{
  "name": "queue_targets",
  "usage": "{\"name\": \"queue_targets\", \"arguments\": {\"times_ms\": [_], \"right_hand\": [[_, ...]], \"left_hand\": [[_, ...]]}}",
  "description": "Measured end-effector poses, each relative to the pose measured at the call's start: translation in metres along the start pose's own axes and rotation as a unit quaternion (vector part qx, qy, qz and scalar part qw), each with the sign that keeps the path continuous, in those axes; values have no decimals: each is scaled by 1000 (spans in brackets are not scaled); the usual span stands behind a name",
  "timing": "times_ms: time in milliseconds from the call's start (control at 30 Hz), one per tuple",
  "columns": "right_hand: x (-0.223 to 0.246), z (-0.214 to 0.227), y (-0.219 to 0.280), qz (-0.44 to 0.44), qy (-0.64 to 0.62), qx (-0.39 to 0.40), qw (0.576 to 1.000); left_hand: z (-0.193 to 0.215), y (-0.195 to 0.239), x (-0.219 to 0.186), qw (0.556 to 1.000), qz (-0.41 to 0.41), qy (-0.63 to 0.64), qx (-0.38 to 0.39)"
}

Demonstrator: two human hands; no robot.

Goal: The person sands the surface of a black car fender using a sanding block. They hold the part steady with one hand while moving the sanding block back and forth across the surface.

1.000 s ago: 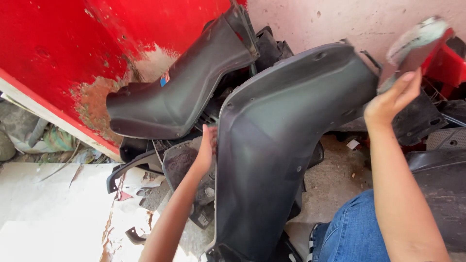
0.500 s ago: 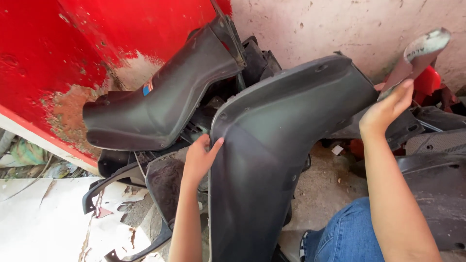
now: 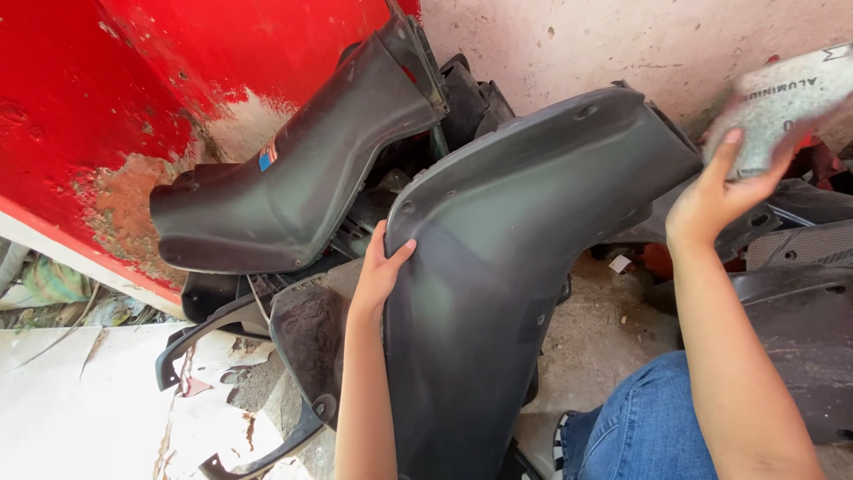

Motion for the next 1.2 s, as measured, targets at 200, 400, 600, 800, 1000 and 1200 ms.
{"name": "queue_targets", "arguments": {"times_ms": [200,400,600,800,1000,1200], "right_hand": [[94,-28,-8,209,84,44,973],[136,-72,24,332,277,140,891],[143,-95,42,313,340,341,818],[145,-123,79,320,487,375,720],[122,-119,85,209,359,432,801],[100,-76,50,210,515,320,767]], "left_hand": [[10,10,-8,998,47,8,-44],[5,6,0,1000,10,13,-23],[1,8,-6,1000,7,23,-18],[-2,13,-11,999,20,8,-33],[-5,10,-10,999,18,2,-29],[-15,13,-17,998,43,-18,-46]]}}
Point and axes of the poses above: each hand's wrist, its own y-axis away from the middle knuckle, its own z-axis out of the back of the hand, x = y × z, the point moved 6 cm from there along -y, towards the middle knuckle, and after that the axes turned 10 degrees about z, right-handed, at the moved point
